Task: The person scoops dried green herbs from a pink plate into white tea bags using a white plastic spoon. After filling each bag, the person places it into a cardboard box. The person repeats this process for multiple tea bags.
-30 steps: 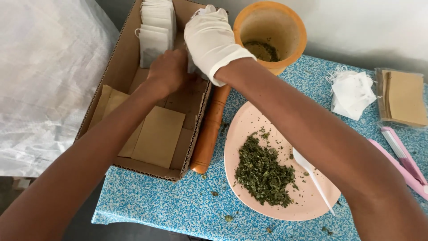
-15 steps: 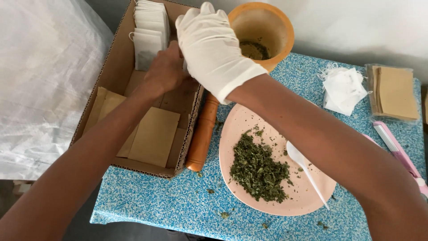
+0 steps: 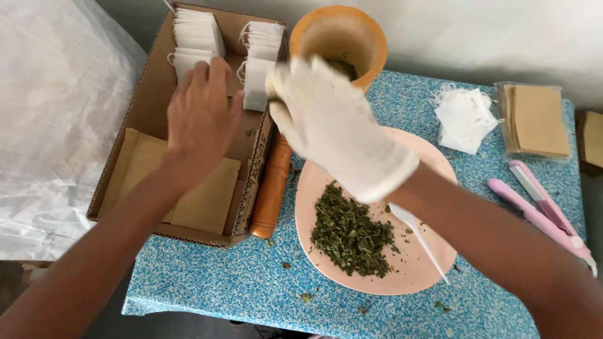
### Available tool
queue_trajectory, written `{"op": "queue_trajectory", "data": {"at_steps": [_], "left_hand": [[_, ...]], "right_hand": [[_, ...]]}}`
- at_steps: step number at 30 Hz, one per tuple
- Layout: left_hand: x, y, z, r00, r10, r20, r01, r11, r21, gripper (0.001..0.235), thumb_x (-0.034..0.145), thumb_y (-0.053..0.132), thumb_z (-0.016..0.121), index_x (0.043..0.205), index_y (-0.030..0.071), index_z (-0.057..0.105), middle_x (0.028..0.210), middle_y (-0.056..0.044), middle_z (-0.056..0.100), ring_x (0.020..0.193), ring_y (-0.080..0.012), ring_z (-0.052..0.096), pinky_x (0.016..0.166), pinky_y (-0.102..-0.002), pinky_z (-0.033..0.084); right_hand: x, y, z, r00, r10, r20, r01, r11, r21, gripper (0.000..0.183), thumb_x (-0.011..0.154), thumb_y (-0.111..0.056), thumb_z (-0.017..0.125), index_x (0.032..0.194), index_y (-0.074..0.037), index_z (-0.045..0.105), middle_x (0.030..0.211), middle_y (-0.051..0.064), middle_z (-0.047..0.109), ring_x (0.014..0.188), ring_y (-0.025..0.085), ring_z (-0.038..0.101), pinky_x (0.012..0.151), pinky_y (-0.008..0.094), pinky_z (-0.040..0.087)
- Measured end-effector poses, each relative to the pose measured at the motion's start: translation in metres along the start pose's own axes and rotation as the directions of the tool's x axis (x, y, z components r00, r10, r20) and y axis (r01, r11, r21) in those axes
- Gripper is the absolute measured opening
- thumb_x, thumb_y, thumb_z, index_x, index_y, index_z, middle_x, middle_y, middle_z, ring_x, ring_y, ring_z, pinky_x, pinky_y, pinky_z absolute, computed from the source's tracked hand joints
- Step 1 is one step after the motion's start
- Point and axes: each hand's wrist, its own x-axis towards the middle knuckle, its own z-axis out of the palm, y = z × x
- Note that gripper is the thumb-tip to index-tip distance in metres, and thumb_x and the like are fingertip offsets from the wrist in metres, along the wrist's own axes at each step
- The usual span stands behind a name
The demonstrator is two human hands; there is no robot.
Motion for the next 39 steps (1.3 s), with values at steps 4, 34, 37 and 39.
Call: {"op": "queue_trajectory", "data": {"at_steps": [4,34,37,39], "left_hand": [[-0.036,0.027,-0.005,0.903,0.31,-0.297,-0.195,0.913,0.359,0.025,0.114,0.027,0.079,0.111,0.012,0.059,0.103,-0.009,0.065,0.093,-0.0275,0.066,0.08,-0.043,0.061],[0.082,0.306,0.23,0.976,0.191,0.101,-0.156,0.947,-0.281,0.037,0.095,0.039,0.082,0.111,0.007,0.072,0.097,-0.011,0.072,0.101,-0.0341,0.08,0.077,-0.052,0.068],[0.079,0.313,0.222,0.968,0.249,0.024,-0.226,0.912,-0.341,0.027,0.099,0.027,0.078,0.113,0.007,0.07,0.099,-0.011,0.072,0.099,-0.0324,0.081,0.077,-0.05,0.069],[0.072,0.318,0.21,0.959,0.285,-0.008,-0.266,0.885,-0.383,0.021,0.101,0.022,0.076,0.114,0.006,0.069,0.098,-0.012,0.073,0.096,-0.0315,0.081,0.076,-0.049,0.07]], "right_hand": [[-0.051,0.007,0.004,0.999,0.007,0.047,-0.017,0.976,0.216,0.024,0.118,-0.026,0.051,0.114,-0.011,0.069,0.097,0.011,0.068,0.083,0.029,0.069,0.064,0.046,0.056],[-0.237,0.287,0.138,0.727,0.684,0.067,-0.606,0.593,0.529,0.034,0.106,-0.02,0.084,0.137,-0.017,0.072,0.128,0.007,0.069,0.111,0.03,0.074,0.084,0.046,0.063],[-0.227,0.266,0.114,0.625,0.768,0.139,-0.479,0.237,0.845,0.026,0.104,-0.02,0.077,0.129,-0.02,0.072,0.125,0.004,0.069,0.118,0.027,0.075,0.102,0.043,0.064],[-0.223,0.252,0.091,0.548,0.801,0.241,-0.189,-0.161,0.969,0.021,0.101,-0.018,0.072,0.122,-0.021,0.072,0.121,0.0,0.069,0.121,0.022,0.075,0.116,0.039,0.065]]}}
